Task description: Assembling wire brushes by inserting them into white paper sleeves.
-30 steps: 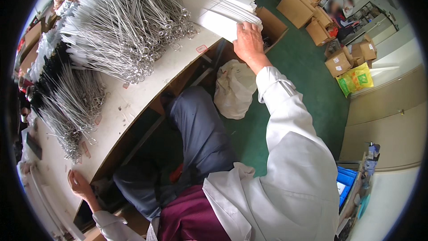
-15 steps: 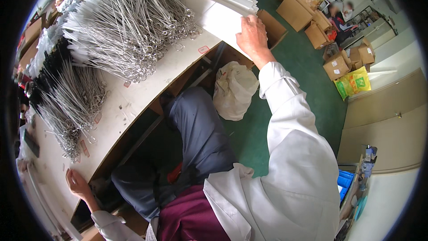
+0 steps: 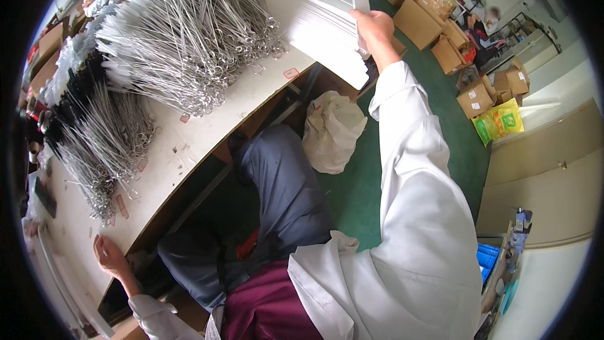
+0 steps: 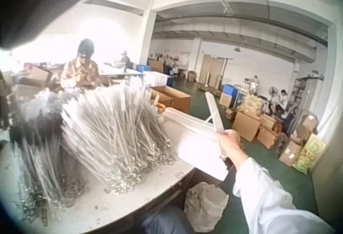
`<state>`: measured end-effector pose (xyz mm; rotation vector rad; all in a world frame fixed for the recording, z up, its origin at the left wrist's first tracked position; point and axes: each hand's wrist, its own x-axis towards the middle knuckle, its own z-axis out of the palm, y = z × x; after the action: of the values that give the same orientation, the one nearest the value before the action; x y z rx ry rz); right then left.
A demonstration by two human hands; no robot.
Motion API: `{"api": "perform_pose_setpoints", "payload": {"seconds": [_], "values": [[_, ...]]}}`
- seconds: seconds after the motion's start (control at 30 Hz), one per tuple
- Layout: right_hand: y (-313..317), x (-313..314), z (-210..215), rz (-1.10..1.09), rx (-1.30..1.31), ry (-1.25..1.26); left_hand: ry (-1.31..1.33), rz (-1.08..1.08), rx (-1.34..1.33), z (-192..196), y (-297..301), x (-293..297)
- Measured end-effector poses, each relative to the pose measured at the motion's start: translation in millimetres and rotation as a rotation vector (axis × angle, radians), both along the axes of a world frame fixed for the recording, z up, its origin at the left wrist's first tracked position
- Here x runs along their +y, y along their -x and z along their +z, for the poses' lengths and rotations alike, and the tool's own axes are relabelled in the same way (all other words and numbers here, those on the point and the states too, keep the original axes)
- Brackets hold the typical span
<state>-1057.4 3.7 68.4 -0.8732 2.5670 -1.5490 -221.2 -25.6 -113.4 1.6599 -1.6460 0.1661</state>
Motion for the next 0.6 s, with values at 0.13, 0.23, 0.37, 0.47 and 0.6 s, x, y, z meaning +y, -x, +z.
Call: {"api": "perform_pose_setpoints", "payload": {"seconds": [0.13, 0.23, 0.37, 0.47, 0.6], "values": [[-4, -3, 20, -0.029, -0.326, 0.388, -0.005, 0.004, -0.028, 1, -1, 3], [15, -1, 35, -0.023, -0.411, 0.517, -0.012, -0.010, 0.022, 0, 3, -1], [-50, 2, 45, 0.134, -0.116, 0.596, 0.027, 0.004, 0.030, 3, -5, 5], [-140, 14, 47, 0.451, 0.204, 0.495, 0.095, -0.039, 0.002, 35, 19, 24], [-250, 53, 41, 0.895, 0.699, 0.199, 0.127, -0.322, -0.114, 111, 100, 80]]}}
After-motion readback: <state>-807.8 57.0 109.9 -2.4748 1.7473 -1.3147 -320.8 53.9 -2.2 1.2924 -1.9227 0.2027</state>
